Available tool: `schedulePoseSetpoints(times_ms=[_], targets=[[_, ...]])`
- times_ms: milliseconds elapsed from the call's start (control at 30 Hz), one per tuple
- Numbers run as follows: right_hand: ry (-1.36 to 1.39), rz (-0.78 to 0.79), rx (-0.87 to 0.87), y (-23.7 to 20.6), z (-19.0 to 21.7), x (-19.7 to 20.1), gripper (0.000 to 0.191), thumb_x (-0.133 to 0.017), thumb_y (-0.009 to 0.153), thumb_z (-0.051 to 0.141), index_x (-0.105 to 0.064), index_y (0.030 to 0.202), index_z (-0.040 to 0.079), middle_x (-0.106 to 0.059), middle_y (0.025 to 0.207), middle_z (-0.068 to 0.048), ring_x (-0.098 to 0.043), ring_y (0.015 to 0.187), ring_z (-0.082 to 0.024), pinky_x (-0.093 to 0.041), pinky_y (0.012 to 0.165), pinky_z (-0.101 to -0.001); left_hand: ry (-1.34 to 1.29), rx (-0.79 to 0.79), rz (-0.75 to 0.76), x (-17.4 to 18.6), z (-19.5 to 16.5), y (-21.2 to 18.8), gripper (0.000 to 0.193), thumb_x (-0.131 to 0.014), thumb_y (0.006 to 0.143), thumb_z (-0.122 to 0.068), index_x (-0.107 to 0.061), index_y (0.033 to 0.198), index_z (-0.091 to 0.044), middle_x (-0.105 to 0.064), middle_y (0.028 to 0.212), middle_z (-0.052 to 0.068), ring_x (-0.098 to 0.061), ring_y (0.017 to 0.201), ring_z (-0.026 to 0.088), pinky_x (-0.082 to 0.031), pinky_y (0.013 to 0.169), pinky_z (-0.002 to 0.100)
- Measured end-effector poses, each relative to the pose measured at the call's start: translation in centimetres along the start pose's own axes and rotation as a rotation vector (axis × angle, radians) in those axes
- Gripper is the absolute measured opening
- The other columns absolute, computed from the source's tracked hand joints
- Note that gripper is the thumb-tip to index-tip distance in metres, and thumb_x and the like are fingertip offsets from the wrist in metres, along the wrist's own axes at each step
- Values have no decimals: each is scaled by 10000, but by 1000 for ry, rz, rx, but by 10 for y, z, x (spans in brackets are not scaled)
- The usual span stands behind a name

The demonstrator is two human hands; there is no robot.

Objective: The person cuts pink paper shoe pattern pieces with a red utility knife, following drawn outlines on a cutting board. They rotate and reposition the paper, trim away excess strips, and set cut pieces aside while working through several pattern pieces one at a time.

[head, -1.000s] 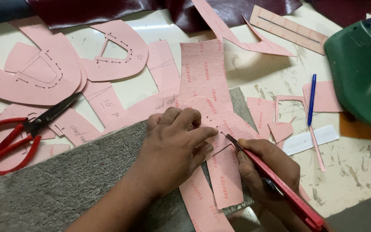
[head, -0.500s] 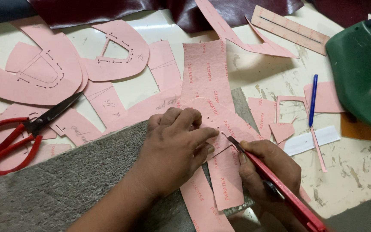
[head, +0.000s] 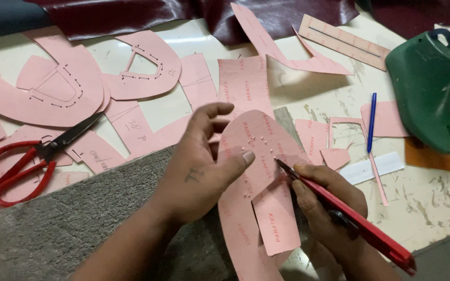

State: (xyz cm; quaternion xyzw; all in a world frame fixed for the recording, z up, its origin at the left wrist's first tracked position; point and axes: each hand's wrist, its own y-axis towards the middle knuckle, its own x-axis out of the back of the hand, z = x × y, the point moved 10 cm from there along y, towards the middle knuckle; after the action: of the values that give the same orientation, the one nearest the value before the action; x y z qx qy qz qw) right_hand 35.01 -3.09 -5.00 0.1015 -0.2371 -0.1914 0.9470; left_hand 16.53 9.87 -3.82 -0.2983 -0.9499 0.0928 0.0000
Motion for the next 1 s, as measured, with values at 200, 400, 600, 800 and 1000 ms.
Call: schedulePoseSetpoints(times_ms=[200,400,600,800,1000], targets=[[226,-171,141,-15,18,30,268,-627,1035,84,-609,1282,-17,-715,1114,-166,-734,996,-207,-622,916,-294,-168,-9,43,-10,3,-8,456,-617,891,-107,-567,1331,3,-764,1106,123,-742,973,190,-617,875,344],[326,-291,100,-39,27,73,253,-616,1016,134,-590,1221,-13,-652,1175,-202,-702,988,-244,-591,847,-310,-126,-81,41,-8,-11,-18,367,-648,909,-73,-626,1270,-10,-751,1088,105,-719,992,157,-612,878,354],[199,-205,145,-48,36,61,244,-618,1034,118,-612,1232,-24,-698,1116,-204,-717,1003,-207,-580,941,-304,-83,-119,64,-9,-25,-30,308,-667,892,-68,-703,1192,-9,-790,1023,98,-741,936,159,-622,862,361],[99,-205,93,-44,39,45,282,-642,976,43,-596,1248,-18,-715,1137,-195,-724,1014,-191,-590,957,-333,-71,-67,104,-11,-26,-30,380,-637,877,-66,-682,1252,-22,-800,1028,106,-754,940,169,-623,864,360],[148,-169,118,-34,44,40,282,-736,918,0,-639,1182,2,-680,1204,-158,-694,1047,-176,-588,931,-288,-33,60,73,-8,-9,-29,505,-635,848,-91,-600,1348,-32,-780,1095,139,-750,993,190,-601,899,362]])
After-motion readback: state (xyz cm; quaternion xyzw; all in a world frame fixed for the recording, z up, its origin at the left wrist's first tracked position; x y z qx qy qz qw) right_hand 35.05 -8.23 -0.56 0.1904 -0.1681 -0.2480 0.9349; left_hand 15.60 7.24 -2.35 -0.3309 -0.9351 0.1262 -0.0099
